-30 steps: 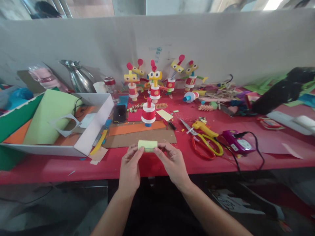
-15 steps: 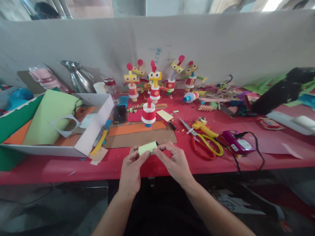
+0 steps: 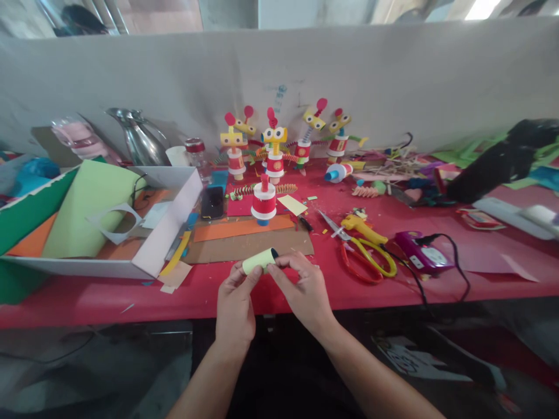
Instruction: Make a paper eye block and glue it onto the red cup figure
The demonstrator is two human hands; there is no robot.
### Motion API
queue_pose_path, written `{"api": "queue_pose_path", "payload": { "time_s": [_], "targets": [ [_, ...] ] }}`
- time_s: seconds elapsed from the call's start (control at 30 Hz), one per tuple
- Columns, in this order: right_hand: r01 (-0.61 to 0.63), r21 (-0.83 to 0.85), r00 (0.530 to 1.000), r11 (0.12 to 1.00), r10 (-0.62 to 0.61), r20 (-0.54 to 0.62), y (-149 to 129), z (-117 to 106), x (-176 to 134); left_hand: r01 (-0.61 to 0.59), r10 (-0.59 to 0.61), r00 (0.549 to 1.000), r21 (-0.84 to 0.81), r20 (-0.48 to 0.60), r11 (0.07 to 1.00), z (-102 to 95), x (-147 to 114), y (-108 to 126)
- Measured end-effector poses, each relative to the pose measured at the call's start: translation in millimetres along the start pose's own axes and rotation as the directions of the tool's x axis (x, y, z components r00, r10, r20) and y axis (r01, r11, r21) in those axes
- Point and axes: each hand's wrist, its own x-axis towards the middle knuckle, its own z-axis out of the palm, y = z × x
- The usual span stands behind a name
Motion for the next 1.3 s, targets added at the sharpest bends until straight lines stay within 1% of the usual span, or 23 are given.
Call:
{"api": "queue_pose_path", "payload": {
  "time_s": [0.07,0.17,0.33,0.43,0.57,0.63,0.73,0.8,0.9,0.97,1.03,1.13,1.23,1.3],
  "targets": [
    [0.055,-0.035,0.998,0.998,-0.055,-0.003,-1.2,1.8,0.2,-0.020,0.020,0.999,-0.009,-0.025,1.000,2.1,-0.5,0.4],
    [0.087,-0.037,0.996,0.996,-0.086,0.016,-3.5,2.4,0.8,-0.047,0.046,0.998,-0.019,-0.048,0.999,4.2,-0.9,2.7],
    [0.093,-0.061,0.994,0.994,-0.089,0.063,-6.6,1.2,0.1,-0.086,0.086,0.996,0.037,0.002,0.996,3.1,-3.0,3.6],
    [0.118,-0.093,0.993,0.989,-0.115,0.036,-5.6,1.4,-2.3,-0.122,0.122,0.992,0.080,-0.004,0.989,2.4,-5.0,2.1],
    [0.152,-0.156,0.988,0.976,-0.153,0.000,-3.2,2.1,-3.7,-0.135,0.133,0.991,0.087,0.026,0.987,1.3,-5.5,1.0],
    [0.120,-0.136,0.993,0.983,-0.120,0.006,-1.9,1.9,-2.9,-0.121,0.119,0.992,0.092,0.033,0.988,-1.0,-3.5,0.3],
    [0.052,-0.077,0.998,0.996,-0.049,0.045,0.6,0.1,-1.8,-0.045,0.041,0.998,0.088,0.052,0.995,-5.3,0.7,-1.3],
    [0.053,-0.096,0.998,0.994,-0.048,0.049,1.8,-1.9,-2.3,-0.001,-0.006,0.997,0.088,0.078,0.996,-6.8,2.7,-2.5],
    [0.100,-0.162,0.995,0.982,-0.100,0.008,2.5,-5.0,-3.7,0.001,-0.010,0.995,0.093,0.101,0.996,-5.7,3.6,-3.9],
    [0.104,-0.140,0.994,0.985,-0.107,-0.011,3.5,-6.5,-3.9,0.012,-0.021,0.993,0.078,0.113,0.997,-3.9,3.7,-4.8],
    [0.087,-0.087,0.996,0.992,-0.089,-0.024,5.5,-7.7,-3.7,0.030,-0.036,0.993,0.052,0.113,0.998,-2.7,4.3,-5.8],
    [0.059,-0.035,0.997,0.998,-0.061,-0.056,9.5,-9.5,-4.2,0.038,-0.039,0.997,0.013,0.072,0.999,-3.6,7.1,-6.9],
    [0.013,0.005,0.996,1.000,-0.013,-0.090,11.7,-12.8,-6.1,0.053,-0.051,0.997,-0.031,0.050,0.998,-7.6,13.1,-5.0],
    [-0.027,0.030,0.991,0.999,0.031,-0.133,13.5,-16.9,-7.3,0.094,-0.089,0.995,-0.087,0.054,0.992,-11.5,18.7,-1.0]
  ]
}}
